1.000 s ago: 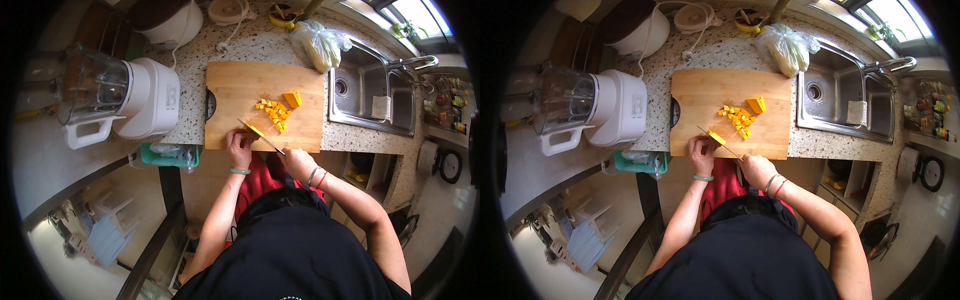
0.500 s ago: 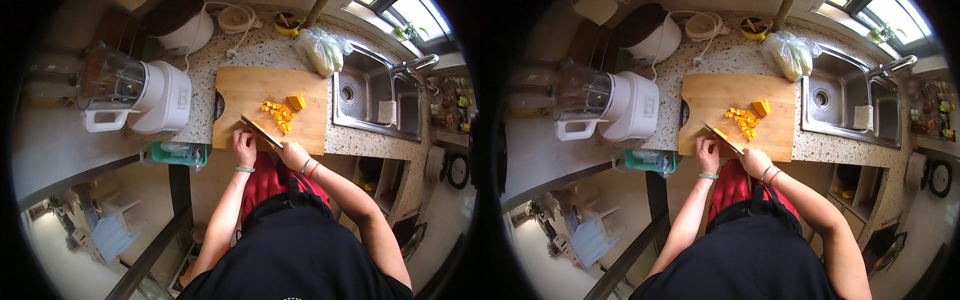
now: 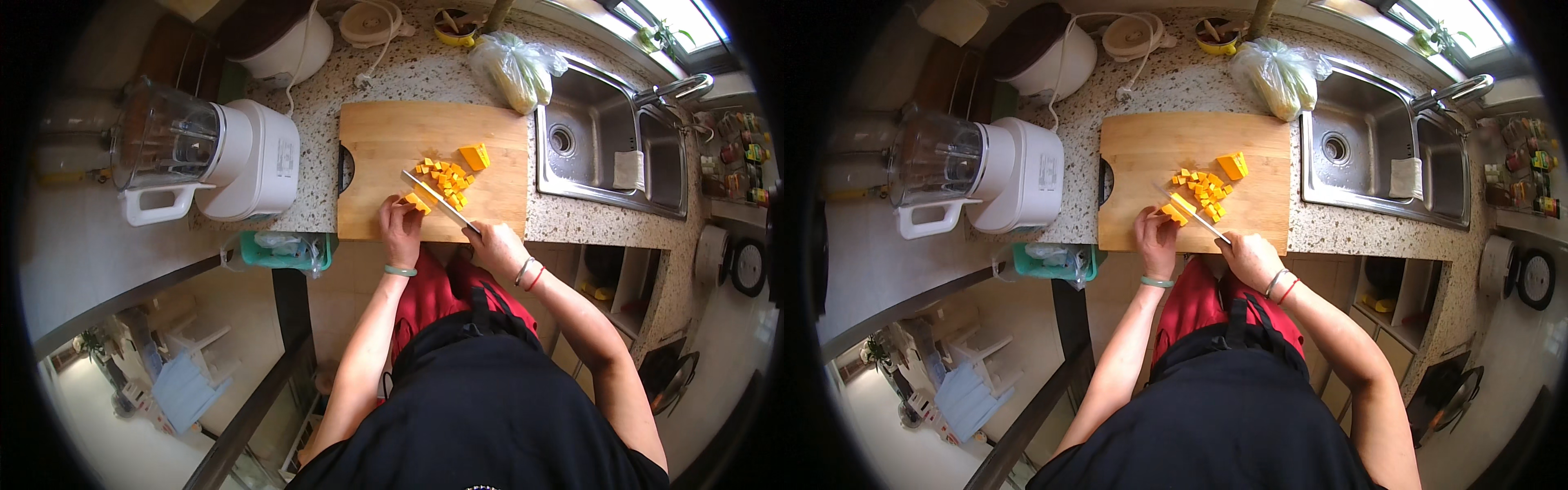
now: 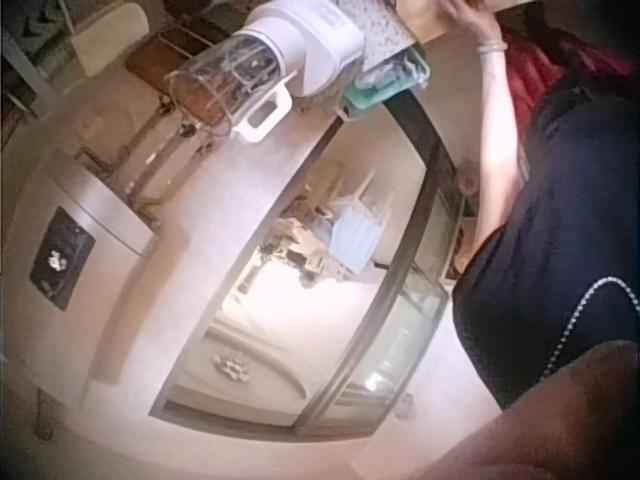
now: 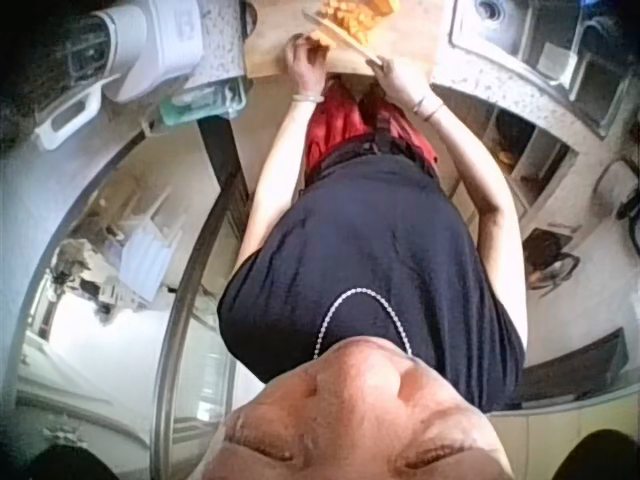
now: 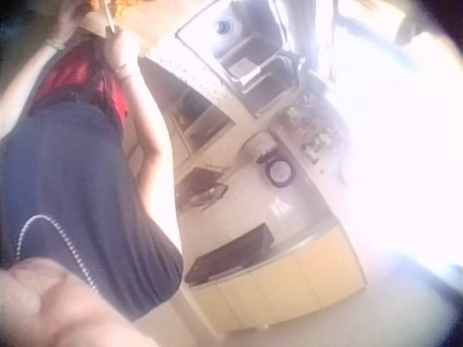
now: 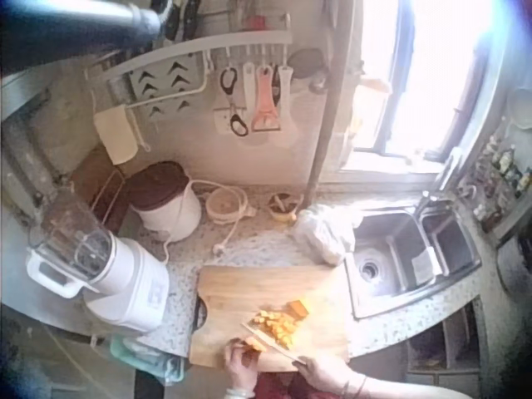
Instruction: The person uses a knife to chop a yellow vegetable into small cubes on a wooden cutting board. After chopping, they transfer the diced pieces into a blender jar. Finally, they open a drawer to retrieve a small bowl.
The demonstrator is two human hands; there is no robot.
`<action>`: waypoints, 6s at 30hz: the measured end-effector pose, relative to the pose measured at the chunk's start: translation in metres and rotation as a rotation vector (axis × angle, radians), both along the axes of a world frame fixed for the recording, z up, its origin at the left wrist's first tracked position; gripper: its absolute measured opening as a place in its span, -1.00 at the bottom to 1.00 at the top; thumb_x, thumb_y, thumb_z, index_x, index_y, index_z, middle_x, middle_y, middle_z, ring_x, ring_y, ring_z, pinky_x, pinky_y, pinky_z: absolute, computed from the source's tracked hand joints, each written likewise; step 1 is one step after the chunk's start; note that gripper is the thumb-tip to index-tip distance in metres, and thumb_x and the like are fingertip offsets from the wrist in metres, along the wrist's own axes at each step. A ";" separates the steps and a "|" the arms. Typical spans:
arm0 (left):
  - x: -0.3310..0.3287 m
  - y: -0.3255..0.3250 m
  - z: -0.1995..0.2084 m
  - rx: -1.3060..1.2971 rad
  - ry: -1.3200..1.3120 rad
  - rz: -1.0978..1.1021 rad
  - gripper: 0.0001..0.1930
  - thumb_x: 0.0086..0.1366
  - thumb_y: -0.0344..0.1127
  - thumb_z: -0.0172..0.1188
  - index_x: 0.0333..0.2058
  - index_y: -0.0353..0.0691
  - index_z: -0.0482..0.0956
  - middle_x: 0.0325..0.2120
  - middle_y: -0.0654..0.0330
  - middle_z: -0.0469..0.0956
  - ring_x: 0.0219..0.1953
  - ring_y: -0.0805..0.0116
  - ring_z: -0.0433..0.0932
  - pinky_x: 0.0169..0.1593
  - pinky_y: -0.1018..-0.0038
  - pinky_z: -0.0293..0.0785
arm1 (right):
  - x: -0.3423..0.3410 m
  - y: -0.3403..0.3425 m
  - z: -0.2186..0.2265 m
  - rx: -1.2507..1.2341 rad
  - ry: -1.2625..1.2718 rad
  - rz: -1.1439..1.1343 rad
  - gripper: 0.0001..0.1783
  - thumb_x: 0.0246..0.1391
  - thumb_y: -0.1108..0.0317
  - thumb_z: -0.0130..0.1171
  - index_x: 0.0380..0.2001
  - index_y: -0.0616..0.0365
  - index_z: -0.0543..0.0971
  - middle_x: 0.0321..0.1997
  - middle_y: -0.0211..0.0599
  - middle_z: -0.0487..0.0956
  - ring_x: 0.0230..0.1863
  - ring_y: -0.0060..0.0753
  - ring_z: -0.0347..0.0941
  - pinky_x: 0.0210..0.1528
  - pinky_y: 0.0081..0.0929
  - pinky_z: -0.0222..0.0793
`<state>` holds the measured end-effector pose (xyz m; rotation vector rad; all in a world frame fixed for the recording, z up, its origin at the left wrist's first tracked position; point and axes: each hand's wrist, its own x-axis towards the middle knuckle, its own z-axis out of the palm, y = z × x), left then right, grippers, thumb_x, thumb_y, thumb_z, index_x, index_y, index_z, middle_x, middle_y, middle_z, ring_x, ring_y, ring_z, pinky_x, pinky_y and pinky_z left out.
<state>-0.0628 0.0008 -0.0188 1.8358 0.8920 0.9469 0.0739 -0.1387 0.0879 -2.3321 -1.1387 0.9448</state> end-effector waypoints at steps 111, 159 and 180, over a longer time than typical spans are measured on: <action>0.039 0.124 0.062 0.340 0.665 -1.156 -0.82 0.14 -0.34 0.33 -0.24 -0.01 0.63 -0.25 0.28 0.52 -0.11 0.21 0.51 -0.01 0.29 0.44 | -0.017 -0.042 0.014 0.032 -0.392 0.201 -0.40 0.01 0.35 0.18 0.19 0.04 0.38 -0.38 -0.32 0.54 -0.35 -0.31 0.58 -0.34 -0.35 0.44; 0.026 0.033 0.022 0.150 0.227 -0.258 -0.89 -0.01 -0.49 0.39 -0.46 -0.26 0.65 -0.29 0.18 0.46 -0.28 0.22 0.48 -0.20 0.36 0.47 | -0.020 -0.030 -0.013 -0.096 0.171 -0.208 -0.65 0.29 0.17 0.00 -0.34 0.24 0.59 -0.45 0.24 0.57 -0.33 0.32 0.53 -0.24 0.11 0.47; 0.025 0.034 0.018 0.209 0.280 -0.272 -0.92 0.09 -0.39 0.36 -0.46 -0.23 0.64 -0.30 0.15 0.50 -0.20 0.17 0.49 -0.11 0.33 0.44 | -0.007 -0.016 -0.031 -0.195 0.193 -0.166 -0.52 0.23 0.10 0.02 -0.47 0.35 0.64 -0.45 0.27 0.59 -0.33 0.27 0.59 -0.22 0.00 0.53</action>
